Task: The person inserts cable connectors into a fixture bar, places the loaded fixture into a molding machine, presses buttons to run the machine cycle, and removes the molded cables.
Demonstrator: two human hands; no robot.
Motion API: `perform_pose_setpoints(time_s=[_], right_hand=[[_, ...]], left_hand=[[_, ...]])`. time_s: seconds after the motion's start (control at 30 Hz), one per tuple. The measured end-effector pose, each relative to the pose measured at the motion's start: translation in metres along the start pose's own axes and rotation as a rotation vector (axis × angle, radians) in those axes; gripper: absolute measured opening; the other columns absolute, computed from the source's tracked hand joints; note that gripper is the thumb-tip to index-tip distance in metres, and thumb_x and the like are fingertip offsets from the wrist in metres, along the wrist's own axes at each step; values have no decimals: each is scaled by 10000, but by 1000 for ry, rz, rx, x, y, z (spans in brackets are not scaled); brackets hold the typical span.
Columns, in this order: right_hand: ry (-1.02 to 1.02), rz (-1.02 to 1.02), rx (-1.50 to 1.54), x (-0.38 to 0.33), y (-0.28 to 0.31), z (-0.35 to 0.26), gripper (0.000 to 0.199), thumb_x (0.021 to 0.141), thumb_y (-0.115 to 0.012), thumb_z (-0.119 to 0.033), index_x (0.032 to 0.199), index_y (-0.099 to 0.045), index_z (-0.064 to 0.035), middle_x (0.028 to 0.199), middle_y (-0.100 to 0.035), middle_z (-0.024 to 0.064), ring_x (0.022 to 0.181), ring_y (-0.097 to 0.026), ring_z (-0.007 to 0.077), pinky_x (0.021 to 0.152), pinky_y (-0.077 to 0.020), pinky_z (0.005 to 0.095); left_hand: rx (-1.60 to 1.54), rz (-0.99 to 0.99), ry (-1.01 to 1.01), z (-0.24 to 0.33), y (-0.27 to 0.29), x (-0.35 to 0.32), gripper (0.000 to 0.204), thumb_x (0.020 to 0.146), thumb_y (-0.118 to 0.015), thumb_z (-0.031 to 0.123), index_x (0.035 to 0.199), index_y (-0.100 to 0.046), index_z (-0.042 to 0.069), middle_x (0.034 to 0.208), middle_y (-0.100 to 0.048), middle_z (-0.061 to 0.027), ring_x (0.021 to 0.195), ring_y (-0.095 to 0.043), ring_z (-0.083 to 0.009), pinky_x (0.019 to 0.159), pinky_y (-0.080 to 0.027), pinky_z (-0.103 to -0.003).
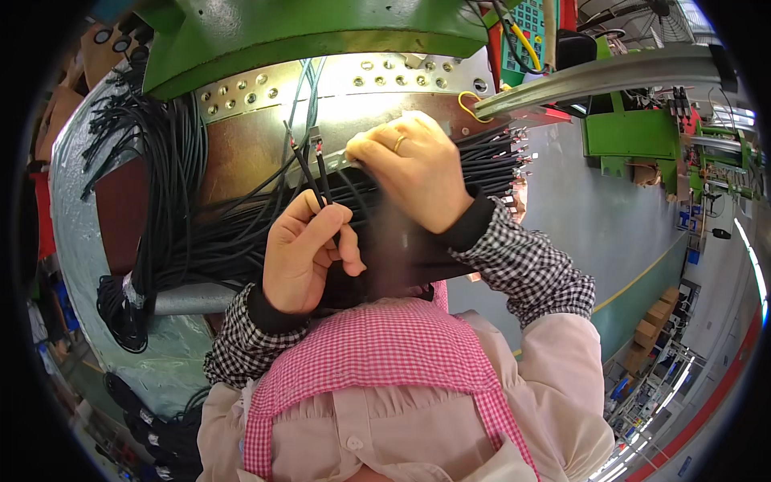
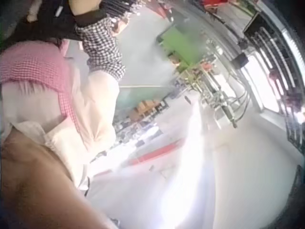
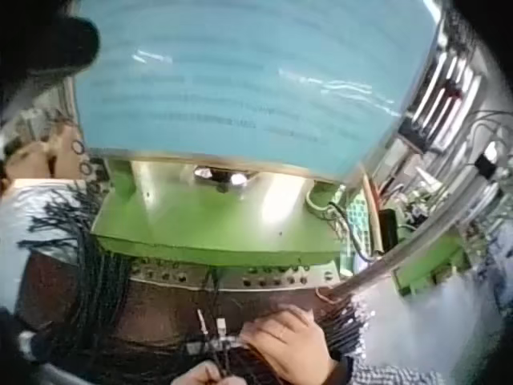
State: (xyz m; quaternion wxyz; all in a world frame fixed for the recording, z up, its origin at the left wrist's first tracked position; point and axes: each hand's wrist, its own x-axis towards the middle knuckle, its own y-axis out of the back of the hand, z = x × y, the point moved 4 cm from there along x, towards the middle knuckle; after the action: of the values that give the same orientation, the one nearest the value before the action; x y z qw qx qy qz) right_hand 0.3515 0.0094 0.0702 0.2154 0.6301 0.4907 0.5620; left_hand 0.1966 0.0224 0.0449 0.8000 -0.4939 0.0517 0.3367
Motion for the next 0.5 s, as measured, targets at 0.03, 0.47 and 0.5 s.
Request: perform_pose_setpoints(time_s=[0.03,0.47,0.5], right_hand=[[-25,2,23,0,-3,-2,125,743,-681,-109,860,-639,-121,815,-633,-9,745,-603,213,678,-478,325],[-209,-38,219,-9,19,27,130,766,-717,-86,887,-672,-69,849,-649,75,779,-618,250,721,-498,324],[-244,-54,258,-13,18,31,121,779,-714,-91,890,-671,-64,856,-656,76,786,-624,248,729,-498,321]], left_hand=[[-26,27,-41,-1,0,2,142,923,-594,113,847,-488,59,680,-602,-101,525,-551,-151,484,-462,-264],[226,11,-84,8,-12,1,112,929,-578,107,908,-556,-1,763,-628,-91,667,-613,-152,623,-498,-264],[326,-19,-75,11,-9,3,135,946,-546,138,873,-540,24,783,-629,-98,666,-653,-199,623,-545,-294]])
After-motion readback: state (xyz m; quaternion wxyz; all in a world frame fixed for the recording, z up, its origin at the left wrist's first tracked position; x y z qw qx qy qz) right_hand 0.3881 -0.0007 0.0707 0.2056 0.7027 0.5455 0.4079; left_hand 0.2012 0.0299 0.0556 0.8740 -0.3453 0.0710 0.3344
